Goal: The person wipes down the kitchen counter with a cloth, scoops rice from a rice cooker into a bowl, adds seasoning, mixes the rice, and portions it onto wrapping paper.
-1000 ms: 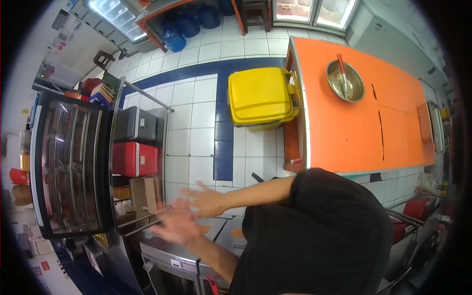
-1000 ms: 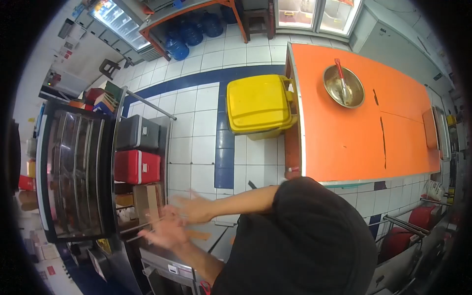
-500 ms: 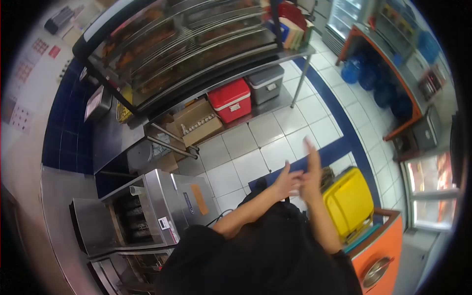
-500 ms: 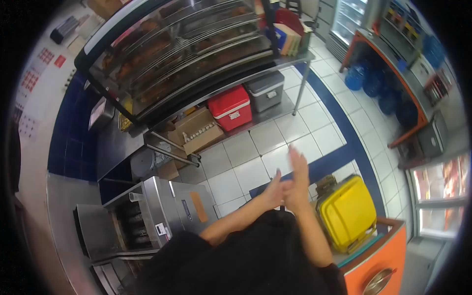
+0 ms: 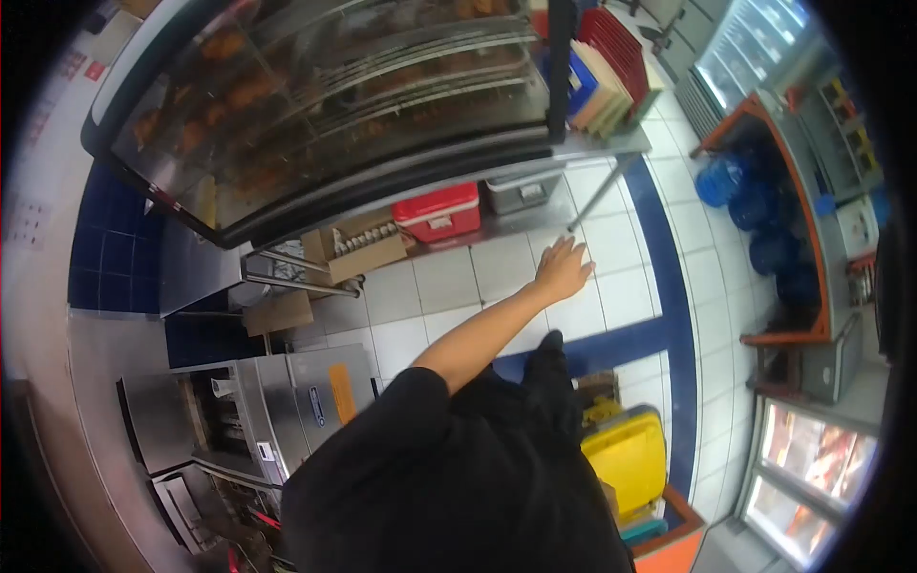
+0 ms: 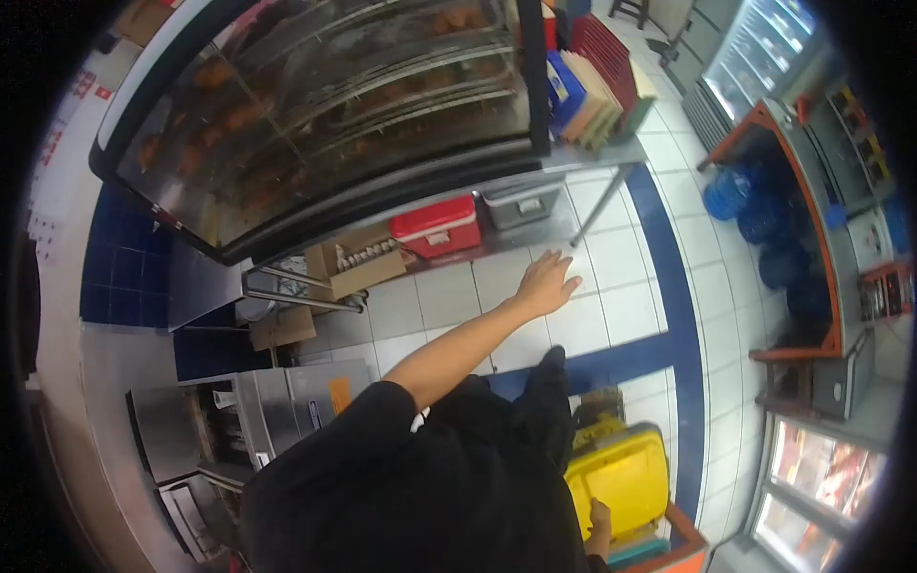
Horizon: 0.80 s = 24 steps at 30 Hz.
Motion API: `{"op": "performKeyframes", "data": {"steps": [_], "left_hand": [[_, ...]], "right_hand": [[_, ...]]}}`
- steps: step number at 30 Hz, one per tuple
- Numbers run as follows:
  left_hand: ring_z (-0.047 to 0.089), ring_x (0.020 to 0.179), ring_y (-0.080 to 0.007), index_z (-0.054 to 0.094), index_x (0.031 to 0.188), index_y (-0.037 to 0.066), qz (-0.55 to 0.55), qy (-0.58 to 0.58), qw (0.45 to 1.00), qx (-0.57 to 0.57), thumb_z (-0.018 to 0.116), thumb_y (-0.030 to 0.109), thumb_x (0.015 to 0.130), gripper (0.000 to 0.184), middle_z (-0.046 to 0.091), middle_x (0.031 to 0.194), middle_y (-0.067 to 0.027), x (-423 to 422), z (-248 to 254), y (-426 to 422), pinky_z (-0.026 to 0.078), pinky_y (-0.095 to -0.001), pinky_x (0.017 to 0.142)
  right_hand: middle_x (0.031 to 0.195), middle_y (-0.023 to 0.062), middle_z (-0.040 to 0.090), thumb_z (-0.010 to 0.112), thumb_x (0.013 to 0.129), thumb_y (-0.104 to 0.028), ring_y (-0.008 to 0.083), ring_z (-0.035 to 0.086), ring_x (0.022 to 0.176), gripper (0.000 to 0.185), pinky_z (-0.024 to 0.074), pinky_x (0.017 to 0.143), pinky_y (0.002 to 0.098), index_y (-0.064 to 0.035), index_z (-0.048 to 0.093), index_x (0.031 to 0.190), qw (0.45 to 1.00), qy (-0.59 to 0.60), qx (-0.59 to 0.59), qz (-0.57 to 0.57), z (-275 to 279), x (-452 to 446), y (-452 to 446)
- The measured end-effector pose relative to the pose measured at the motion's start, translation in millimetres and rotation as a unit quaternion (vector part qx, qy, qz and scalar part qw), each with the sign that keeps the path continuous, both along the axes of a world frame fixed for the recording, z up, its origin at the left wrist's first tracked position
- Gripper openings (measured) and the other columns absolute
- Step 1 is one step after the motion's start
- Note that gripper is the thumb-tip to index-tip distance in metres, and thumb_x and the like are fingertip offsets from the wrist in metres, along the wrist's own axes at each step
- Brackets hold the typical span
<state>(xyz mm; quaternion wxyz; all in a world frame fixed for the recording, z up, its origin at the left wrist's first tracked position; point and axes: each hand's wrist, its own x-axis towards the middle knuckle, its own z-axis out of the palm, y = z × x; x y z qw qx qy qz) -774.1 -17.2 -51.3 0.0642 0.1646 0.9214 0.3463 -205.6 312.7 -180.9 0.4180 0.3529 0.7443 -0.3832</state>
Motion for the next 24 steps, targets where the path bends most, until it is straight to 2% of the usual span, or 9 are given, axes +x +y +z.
{"op": "performKeyframes", "data": {"steps": [5, 9, 11, 14, 16, 18, 19, 22, 24], "left_hand": [[0.041, 0.138, -0.0402, 0.049, 0.141, 0.003, 0.168, 0.168, 0.966, -0.101, 0.061, 0.026, 0.091, 0.056, 0.048, 0.143, -0.0247, -127, -30, -64, 0.029, -0.0575, 0.114], [0.052, 0.128, -0.0354, 0.055, 0.137, 0.008, 0.095, 0.074, 0.980, -0.160, 0.053, 0.030, 0.096, 0.046, 0.057, 0.135, -0.0195, -156, -49, -190, 0.032, -0.0550, 0.113], [0.059, 0.119, -0.0367, 0.061, 0.131, 0.013, 0.103, -0.021, 0.976, -0.192, 0.050, 0.038, 0.098, 0.042, 0.065, 0.125, -0.0179, -135, -23, -280, 0.040, -0.0548, 0.106], [0.062, 0.113, -0.0411, 0.063, 0.129, 0.010, 0.210, 0.019, 0.946, -0.246, 0.058, 0.066, 0.087, 0.070, 0.065, 0.123, -0.0202, -59, -52, -477, 0.043, -0.0562, 0.103], [0.055, 0.128, -0.0353, 0.062, 0.131, 0.006, 0.395, -0.270, 0.825, -0.301, 0.059, 0.068, 0.086, 0.076, 0.064, 0.130, -0.0188, -9, 55, -567, 0.043, -0.0531, 0.104], [0.058, 0.124, -0.0366, 0.062, 0.131, 0.007, 0.458, -0.331, 0.732, -0.379, 0.056, 0.064, 0.089, 0.071, 0.064, 0.130, -0.0186, 45, 70, -659, 0.045, -0.0548, 0.101], [0.060, 0.122, -0.0372, 0.061, 0.131, 0.008, 0.478, -0.336, 0.706, -0.399, 0.055, 0.062, 0.091, 0.068, 0.064, 0.130, -0.0185, 63, 71, -688, 0.046, -0.0557, 0.100], [0.063, 0.117, -0.0408, 0.063, 0.126, 0.010, 0.649, -0.221, 0.668, -0.290, 0.050, 0.053, 0.096, 0.053, 0.065, 0.126, -0.0191, 55, 52, -706, 0.049, -0.0558, 0.097], [0.056, 0.124, -0.0438, 0.060, 0.128, 0.002, 0.632, -0.063, 0.700, -0.325, 0.050, 0.046, 0.097, 0.054, 0.057, 0.133, -0.0277, 41, -3, -683, 0.046, -0.0545, 0.100]], "right_hand": [[0.103, 0.0120, 0.064, 0.052, 0.098, -0.042, 0.0241, 0.059, 0.080, 0.052, 0.0503, 0.059, 0.0409, -0.0056, 0.059, 0.135, 0.982, 0.041, 0.079, -0.168, 50, -192, 16], [0.105, 0.0136, 0.064, 0.057, 0.098, -0.036, 0.0191, 0.060, 0.078, 0.052, 0.0441, 0.052, 0.0299, -0.0038, 0.055, 0.139, 0.982, 0.137, 0.072, -0.104, 54, -306, 42], [0.109, 0.0137, 0.064, 0.056, 0.100, -0.036, 0.0196, 0.061, 0.084, 0.054, 0.0447, 0.056, 0.0290, -0.0012, 0.051, 0.141, 0.943, 0.308, 0.084, -0.097, 10, -327, 65], [0.115, 0.0109, 0.063, 0.058, 0.100, -0.030, 0.0188, 0.060, 0.094, 0.052, 0.0516, 0.078, 0.0318, 0.0005, 0.050, 0.142, 0.962, 0.202, 0.098, -0.158, 125, -395, -61], [0.114, 0.0098, 0.063, 0.061, 0.099, -0.026, 0.0184, 0.061, 0.094, 0.049, 0.0529, 0.081, 0.0318, -0.0025, 0.053, 0.141, 0.956, 0.228, 0.060, -0.173, 94, -386, -79], [0.104, 0.0087, 0.063, 0.063, 0.098, -0.030, 0.0183, 0.064, 0.090, 0.046, 0.0552, 0.076, 0.0315, -0.0044, 0.057, 0.136, 0.966, 0.224, -0.015, -0.128, 61, -365, -95], [0.097, 0.0085, 0.064, 0.064, 0.097, -0.035, 0.0184, 0.065, 0.080, 0.049, 0.0549, 0.064, 0.0310, -0.0051, 0.057, 0.135, 0.986, 0.097, 0.014, -0.132, 74, -364, -121], [0.097, 0.0106, 0.068, 0.064, 0.096, -0.037, 0.0188, 0.066, 0.075, 0.047, 0.0513, 0.055, 0.0310, -0.0048, 0.061, 0.131, 0.999, 0.031, 0.014, 0.026, 94, -369, -171], [0.097, 0.0107, 0.068, 0.064, 0.096, -0.037, 0.0187, 0.067, 0.076, 0.046, 0.0512, 0.055, 0.0306, -0.0047, 0.061, 0.130, 0.997, 0.027, -0.013, 0.071, 81, -371, -166]]}}
